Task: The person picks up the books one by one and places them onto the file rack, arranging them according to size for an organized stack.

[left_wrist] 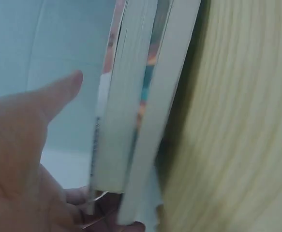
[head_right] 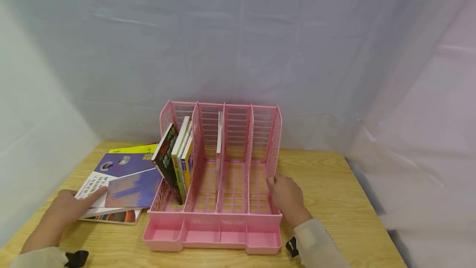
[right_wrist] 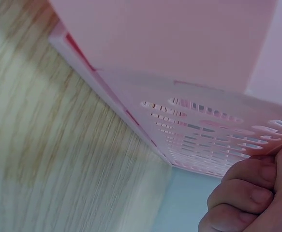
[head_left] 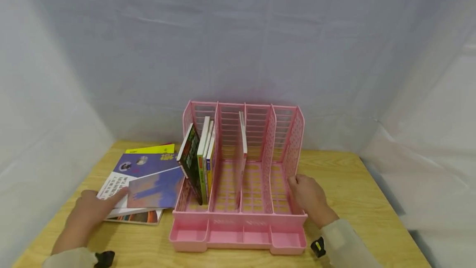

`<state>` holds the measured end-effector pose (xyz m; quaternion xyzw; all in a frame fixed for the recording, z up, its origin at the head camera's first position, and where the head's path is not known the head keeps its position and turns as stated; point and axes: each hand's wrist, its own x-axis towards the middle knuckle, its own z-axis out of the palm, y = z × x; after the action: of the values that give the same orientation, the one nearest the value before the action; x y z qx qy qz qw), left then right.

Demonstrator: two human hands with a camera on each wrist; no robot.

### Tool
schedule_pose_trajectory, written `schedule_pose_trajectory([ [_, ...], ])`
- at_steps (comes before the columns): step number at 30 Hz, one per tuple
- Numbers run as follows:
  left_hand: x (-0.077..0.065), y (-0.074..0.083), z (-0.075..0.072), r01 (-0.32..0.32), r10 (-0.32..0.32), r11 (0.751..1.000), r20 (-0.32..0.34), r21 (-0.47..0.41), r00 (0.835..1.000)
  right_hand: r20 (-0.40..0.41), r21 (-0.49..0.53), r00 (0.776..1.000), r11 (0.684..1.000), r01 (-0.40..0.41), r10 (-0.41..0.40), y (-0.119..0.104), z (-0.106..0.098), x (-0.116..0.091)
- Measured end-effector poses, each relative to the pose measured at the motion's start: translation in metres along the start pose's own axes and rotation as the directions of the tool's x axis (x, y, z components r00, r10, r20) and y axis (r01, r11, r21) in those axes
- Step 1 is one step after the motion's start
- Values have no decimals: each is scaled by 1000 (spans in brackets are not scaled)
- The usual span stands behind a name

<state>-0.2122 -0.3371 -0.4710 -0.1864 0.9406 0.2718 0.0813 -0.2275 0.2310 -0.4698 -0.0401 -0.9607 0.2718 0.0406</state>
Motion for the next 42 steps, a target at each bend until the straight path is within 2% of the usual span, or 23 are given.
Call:
schedule_pose_trajectory([
  [3, 3, -5, 2, -5, 6, 1000, 57, -24, 998, 2, -5, 1000, 1000, -12, 12, 0, 0, 0],
  [12, 17, -31, 5, 32, -34, 985, -12, -167, 999, 11, -10, 999, 999, -38, 38, 3, -4, -2],
  [16, 19, -38, 4, 29, -59, 978, -138, -206, 989, 23, -16, 999, 999, -38, 38, 4, -5, -2],
  [18, 14, -36, 0, 17, -84, 959, -226, -284, 970, 25, -21, 999, 999, -32, 32, 4, -6, -2],
  [19, 11, -32, -3, 0, -103, 933, -270, -359, 957, 24, -22, 999, 999, -27, 27, 4, -6, -2],
  [21, 2, -22, -11, -56, -163, 845, -357, -531, 920, 28, -18, 999, 1000, -20, 21, 4, -6, -1],
  [23, -7, -7, -20, -180, -225, 678, -435, -712, 872, 25, -16, 1000, 1000, -15, 15, 4, -6, 0],
  [24, -12, 2, -24, -268, -240, 600, -489, -754, 839, 24, -18, 1000, 1000, -15, 15, 3, -7, 0],
  [25, -18, 11, -29, -351, -241, 543, -543, -762, 805, 25, -20, 1000, 1000, -15, 16, 3, -7, 0],
  [26, -24, 21, -32, -428, -224, 528, -607, -733, 763, 27, -22, 1000, 1000, -13, 14, 3, -7, 1],
  [28, -39, 39, -38, -566, -157, 529, -728, -633, 667, 30, -37, 1000, 999, 7, -6, 3, -7, 1],
  [30, -54, 54, -40, -641, -59, 605, -830, -471, 554, 34, -45, 999, 999, 23, -21, 2, -6, 1],
  [31, -61, 61, -40, -654, -14, 645, -861, -395, 508, 36, -48, 999, 998, 34, -32, 2, -5, 1],
  [32, -68, 67, -39, -667, 22, 665, -883, -337, 469, 39, -50, 998, 998, 44, -42, 2, -5, 2],
  [33, -73, 71, -38, -675, 52, 677, -896, -293, 440, 38, -50, 998, 997, 51, -49, 1, -4, 2],
  [34, -77, 75, -35, -674, 74, 691, -901, -263, 428, 38, -48, 998, 997, 54, -52, 1, -4, 2],
  [35, -80, 78, -32, -670, 100, 704, -900, -237, 424, 36, -39, 999, 998, 41, -39, 1, -3, 2],
  [36, -81, 80, -27, -663, 129, 715, -890, -221, 437, 32, -36, 999, 999, 39, -37, 1, -3, 2],
  [37, -81, 83, -23, -646, 146, 728, -869, -229, 473, 31, -30, 999, 999, 33, -32, 1, -3, 2],
  [38, -80, 85, -17, -637, 155, 724, -836, -266, 526, 30, -23, 999, 999, 23, -22, 1, -3, 2],
  [39, -78, 86, -12, -612, 161, 728, -792, -307, 589, 29, -15, 999, 1000, 14, -13, 0, -3, 2],
  [40, -75, 88, -7, -575, 154, 728, -728, -374, 668, 30, -10, 1000, 1000, 7, -6, 0, -3, 2],
  [42, -67, 88, 1, -468, 133, 746, -583, -474, 802, 31, 1, 1000, 1000, 5, -5, 0, -2, 1],
])
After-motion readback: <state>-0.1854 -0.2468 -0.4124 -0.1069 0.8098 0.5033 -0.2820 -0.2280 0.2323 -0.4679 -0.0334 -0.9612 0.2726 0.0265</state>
